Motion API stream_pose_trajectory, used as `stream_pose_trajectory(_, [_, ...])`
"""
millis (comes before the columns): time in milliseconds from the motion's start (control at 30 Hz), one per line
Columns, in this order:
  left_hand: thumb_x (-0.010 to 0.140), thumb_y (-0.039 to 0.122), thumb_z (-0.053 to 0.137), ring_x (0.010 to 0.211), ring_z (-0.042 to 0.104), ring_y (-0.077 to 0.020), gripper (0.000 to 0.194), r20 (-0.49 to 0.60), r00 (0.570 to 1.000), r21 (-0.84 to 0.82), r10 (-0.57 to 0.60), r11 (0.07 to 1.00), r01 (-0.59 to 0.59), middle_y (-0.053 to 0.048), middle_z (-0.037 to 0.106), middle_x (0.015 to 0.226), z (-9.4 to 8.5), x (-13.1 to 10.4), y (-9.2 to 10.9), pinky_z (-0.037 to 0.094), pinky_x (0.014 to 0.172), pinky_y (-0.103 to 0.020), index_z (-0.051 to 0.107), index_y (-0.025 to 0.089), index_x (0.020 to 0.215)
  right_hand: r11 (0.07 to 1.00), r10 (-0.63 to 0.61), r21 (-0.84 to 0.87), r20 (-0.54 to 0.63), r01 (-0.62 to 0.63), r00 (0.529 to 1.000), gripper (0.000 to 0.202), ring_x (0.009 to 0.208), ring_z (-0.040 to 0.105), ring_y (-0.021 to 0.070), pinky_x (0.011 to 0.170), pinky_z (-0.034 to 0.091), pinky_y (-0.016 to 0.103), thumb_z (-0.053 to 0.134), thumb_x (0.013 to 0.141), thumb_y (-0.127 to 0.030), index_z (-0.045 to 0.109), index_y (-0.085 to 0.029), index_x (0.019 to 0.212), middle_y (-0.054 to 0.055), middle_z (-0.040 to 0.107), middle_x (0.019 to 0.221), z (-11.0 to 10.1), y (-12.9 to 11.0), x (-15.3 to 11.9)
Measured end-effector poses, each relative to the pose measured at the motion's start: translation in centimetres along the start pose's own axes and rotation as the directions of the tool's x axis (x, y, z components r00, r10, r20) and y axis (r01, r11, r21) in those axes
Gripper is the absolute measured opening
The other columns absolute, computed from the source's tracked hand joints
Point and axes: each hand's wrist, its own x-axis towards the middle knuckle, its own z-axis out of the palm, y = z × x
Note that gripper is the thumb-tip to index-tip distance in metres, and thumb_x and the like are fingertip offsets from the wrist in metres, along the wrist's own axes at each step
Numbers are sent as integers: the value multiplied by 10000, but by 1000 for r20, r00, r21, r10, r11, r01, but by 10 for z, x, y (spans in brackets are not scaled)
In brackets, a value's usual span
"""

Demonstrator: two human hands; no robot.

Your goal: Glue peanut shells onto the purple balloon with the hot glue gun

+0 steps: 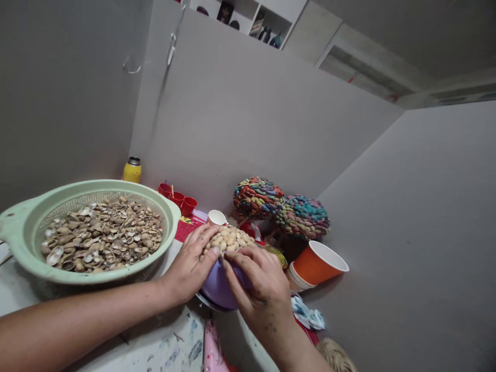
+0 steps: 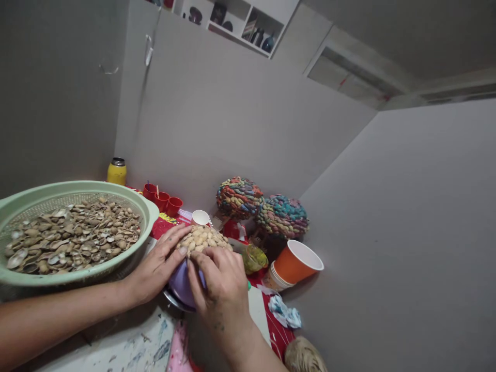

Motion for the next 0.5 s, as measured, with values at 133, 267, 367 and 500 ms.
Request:
stream_pose_trajectory(133, [952, 384, 388, 1383, 325, -254, 497, -16, 1000, 10, 8, 1000, -8, -126, 414, 1465, -1, -2, 2, 238, 1172, -454, 455, 161, 1391, 1000, 17, -8, 14, -17, 1000, 52, 789, 562, 216, 712, 391, 353, 565, 914, -165, 598, -176, 953, 56, 615, 860, 1, -1, -1])
stream_pose_trajectory(267, [947, 374, 403, 1370, 343, -257, 489, -27, 999, 26, 19, 999, -18, -124, 415, 1461, -1, -2, 2, 254, 1163, -457, 457, 169, 1388, 998, 68, -10, 63, -67, 996, 34, 793, 567, 222, 720, 378, 351, 551, 918, -177, 578, -186, 899, 49, 622, 838, 1, -4, -1])
stream_pose_trajectory(367, [942, 355, 417, 1361, 354, -248, 481, -26, 999, 40, 27, 999, -26, -123, 421, 1453, 0, -1, 2, 259, 1161, -446, 456, 172, 1385, 995, 98, -17, 81, -97, 992, 48, 765, 564, 217, 701, 367, 341, 537, 919, -191, 563, -191, 879, 38, 616, 808, 2, -6, -2])
stream_pose_trajectory(500, [934, 324, 429, 1360, 355, -250, 474, -34, 999, 54, 24, 998, -22, -121, 427, 1450, 2, 0, 1, 261, 1159, -451, 457, 177, 1384, 990, 139, -49, 84, -136, 987, 77, 712, 540, 207, 673, 354, 331, 521, 914, -192, 539, -190, 839, 27, 589, 769, 2, -8, -3])
